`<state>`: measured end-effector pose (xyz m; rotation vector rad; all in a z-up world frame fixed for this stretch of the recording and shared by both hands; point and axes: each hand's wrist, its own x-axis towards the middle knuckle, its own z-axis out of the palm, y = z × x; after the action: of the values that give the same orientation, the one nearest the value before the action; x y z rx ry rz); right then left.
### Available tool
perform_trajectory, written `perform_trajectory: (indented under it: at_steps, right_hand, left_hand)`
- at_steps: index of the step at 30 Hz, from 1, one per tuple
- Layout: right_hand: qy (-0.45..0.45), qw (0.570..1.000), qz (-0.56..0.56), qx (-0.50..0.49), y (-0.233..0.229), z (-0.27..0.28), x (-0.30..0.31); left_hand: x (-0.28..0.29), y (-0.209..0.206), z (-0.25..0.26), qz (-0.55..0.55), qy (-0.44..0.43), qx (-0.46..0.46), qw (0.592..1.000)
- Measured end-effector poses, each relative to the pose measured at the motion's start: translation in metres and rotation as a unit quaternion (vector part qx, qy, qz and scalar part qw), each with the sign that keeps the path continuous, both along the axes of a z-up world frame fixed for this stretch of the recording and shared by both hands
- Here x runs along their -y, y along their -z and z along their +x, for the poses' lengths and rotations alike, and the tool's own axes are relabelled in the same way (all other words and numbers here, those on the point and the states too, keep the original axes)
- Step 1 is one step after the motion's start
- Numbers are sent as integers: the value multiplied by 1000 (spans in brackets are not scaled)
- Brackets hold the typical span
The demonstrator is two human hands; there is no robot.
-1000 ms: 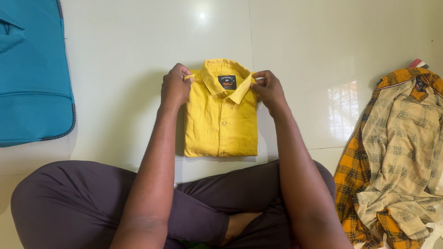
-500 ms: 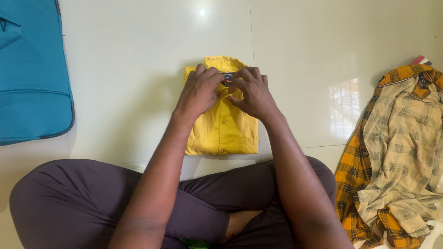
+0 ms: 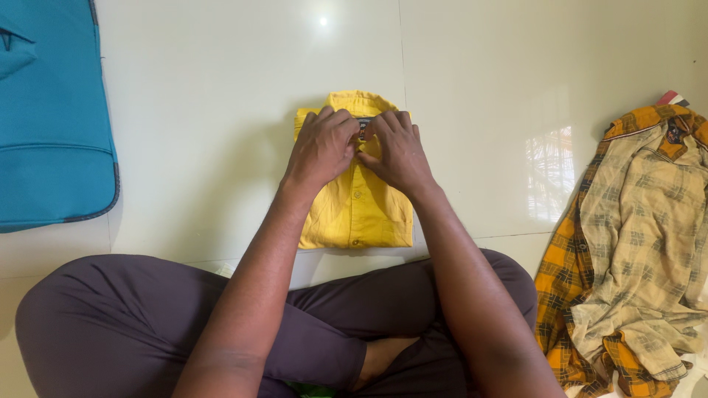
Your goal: The person smooths a yellow shirt on the floor, folds the sleeves inward, folds the sides of the shirt, and then rolls or folds it into a compact square before placing it into a blue bag.
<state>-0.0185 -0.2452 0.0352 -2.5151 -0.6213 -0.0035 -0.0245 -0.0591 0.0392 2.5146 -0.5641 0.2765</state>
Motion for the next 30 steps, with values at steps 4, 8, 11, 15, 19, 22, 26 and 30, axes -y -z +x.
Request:
perform_trajectory:
  at_steps: [4,8,11,15,19,22,26,30]
  right_hand:
    - [4,1000,2,4,-4,0,2]
    - [-69,997,28,21,-10,4,14]
    - [-64,998,12,16,-8,4,12]
    - [-36,999,-9,-8,-1,5,8]
    - [-26,999,-15,-17,5,3,5]
    - [-28,999,17,33,4,3,4]
    - [-26,999,36,15,0,7,10]
    - [15,993,115,23,5,17,29]
  left_hand:
    - [-2,-9,-6,-57,-3,-76,995]
    - [-4,-11,-7,-26,-21,-36,999]
    - [-6,-7,-6,7,-26,-10,1000]
    - [-5,1,-2,18,-28,10,999]
    - [-4,5,-4,-1,-20,-4,1000]
    - [-5,9,-4,12,0,-27,1000]
    - [-8,10,-2,-5,4,-68,998]
    - [-14,7,0,-57,-37,-191,979]
